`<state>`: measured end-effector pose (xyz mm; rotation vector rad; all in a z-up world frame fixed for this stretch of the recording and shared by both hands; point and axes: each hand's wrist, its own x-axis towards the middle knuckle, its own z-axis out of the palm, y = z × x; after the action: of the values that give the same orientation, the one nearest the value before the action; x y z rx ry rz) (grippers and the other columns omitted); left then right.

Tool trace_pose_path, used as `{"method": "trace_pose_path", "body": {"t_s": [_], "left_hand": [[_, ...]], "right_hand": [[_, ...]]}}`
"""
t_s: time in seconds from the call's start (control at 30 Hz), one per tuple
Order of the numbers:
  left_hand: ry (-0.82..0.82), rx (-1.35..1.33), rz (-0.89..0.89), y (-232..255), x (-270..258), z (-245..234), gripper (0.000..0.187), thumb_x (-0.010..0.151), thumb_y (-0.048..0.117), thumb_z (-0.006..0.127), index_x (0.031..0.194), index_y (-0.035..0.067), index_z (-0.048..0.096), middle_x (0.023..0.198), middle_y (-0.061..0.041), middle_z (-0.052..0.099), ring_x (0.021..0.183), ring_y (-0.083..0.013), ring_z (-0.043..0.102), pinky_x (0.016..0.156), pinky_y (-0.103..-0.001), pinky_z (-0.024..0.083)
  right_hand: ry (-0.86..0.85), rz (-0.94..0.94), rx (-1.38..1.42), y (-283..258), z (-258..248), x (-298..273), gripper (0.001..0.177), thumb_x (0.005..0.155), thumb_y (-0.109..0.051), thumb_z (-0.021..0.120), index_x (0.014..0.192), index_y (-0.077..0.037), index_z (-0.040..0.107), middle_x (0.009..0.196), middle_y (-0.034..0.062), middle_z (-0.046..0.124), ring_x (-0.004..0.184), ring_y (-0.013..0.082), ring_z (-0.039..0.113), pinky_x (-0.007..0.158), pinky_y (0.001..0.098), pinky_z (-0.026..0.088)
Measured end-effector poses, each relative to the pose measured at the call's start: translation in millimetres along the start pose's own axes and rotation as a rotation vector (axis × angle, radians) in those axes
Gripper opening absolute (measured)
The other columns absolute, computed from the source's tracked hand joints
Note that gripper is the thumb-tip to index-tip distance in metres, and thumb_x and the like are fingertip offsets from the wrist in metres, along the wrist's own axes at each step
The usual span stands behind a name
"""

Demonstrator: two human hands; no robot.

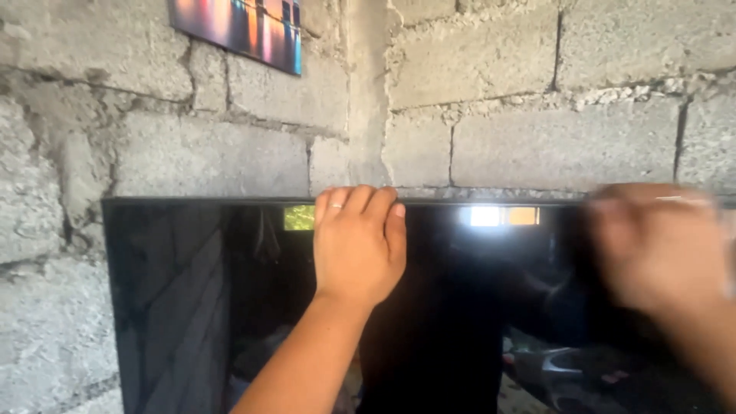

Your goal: Cleaning the edges and surface of a television screen using a cloth.

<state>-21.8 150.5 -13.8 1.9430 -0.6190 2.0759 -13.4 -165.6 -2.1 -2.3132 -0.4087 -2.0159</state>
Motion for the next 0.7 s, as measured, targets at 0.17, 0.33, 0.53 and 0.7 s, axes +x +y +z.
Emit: {"method": "trace_pose_path", "body": {"t_s": [0.17, 0.33, 0.53, 0.7], "left_hand": [[-0.029, 0.013, 0.019, -4, 0, -2, 0.02, 0.095, 0.018, 0.06, 0.107, 0.006, 0.07, 0.1, -0.011, 0.067, 0.102, -0.0348, 0.06, 0.103, -0.05, 0.041], [-0.069, 0.018, 0.038, -15, -1, -8, 0.024, 0.095, 0.017, 0.06, 0.113, 0.005, 0.069, 0.104, -0.012, 0.067, 0.104, -0.0351, 0.059, 0.102, -0.049, 0.041], [-0.054, 0.009, 0.086, -16, -1, -13, 0.026, 0.094, 0.016, 0.061, 0.115, 0.004, 0.069, 0.105, -0.011, 0.068, 0.104, -0.0344, 0.06, 0.099, -0.048, 0.042], [-0.019, 0.011, 0.092, -9, -2, -17, 0.025, 0.096, 0.016, 0.06, 0.116, 0.003, 0.067, 0.105, -0.011, 0.067, 0.105, -0.034, 0.06, 0.102, -0.048, 0.042]], "right_hand": [[-0.148, 0.021, 0.155, -135, 0, 30, 0.029, 0.094, -0.033, 0.055, 0.093, -0.008, 0.07, 0.085, 0.0208, 0.07, 0.086, 0.0415, 0.067, 0.084, 0.0543, 0.05], [-0.093, -0.111, 0.137, -184, 12, 40, 0.031, 0.09, -0.034, 0.06, 0.092, -0.004, 0.068, 0.092, 0.0214, 0.072, 0.089, 0.0402, 0.067, 0.084, 0.0537, 0.048], [-0.033, -0.324, 0.385, -144, -1, 39, 0.034, 0.096, -0.026, 0.056, 0.114, -0.001, 0.069, 0.101, 0.0191, 0.074, 0.098, 0.0397, 0.068, 0.089, 0.0526, 0.049], [-0.195, 0.073, 0.219, -104, -16, 30, 0.024, 0.098, -0.027, 0.057, 0.1, -0.015, 0.078, 0.089, 0.0192, 0.072, 0.088, 0.0413, 0.069, 0.078, 0.0528, 0.053]]}}
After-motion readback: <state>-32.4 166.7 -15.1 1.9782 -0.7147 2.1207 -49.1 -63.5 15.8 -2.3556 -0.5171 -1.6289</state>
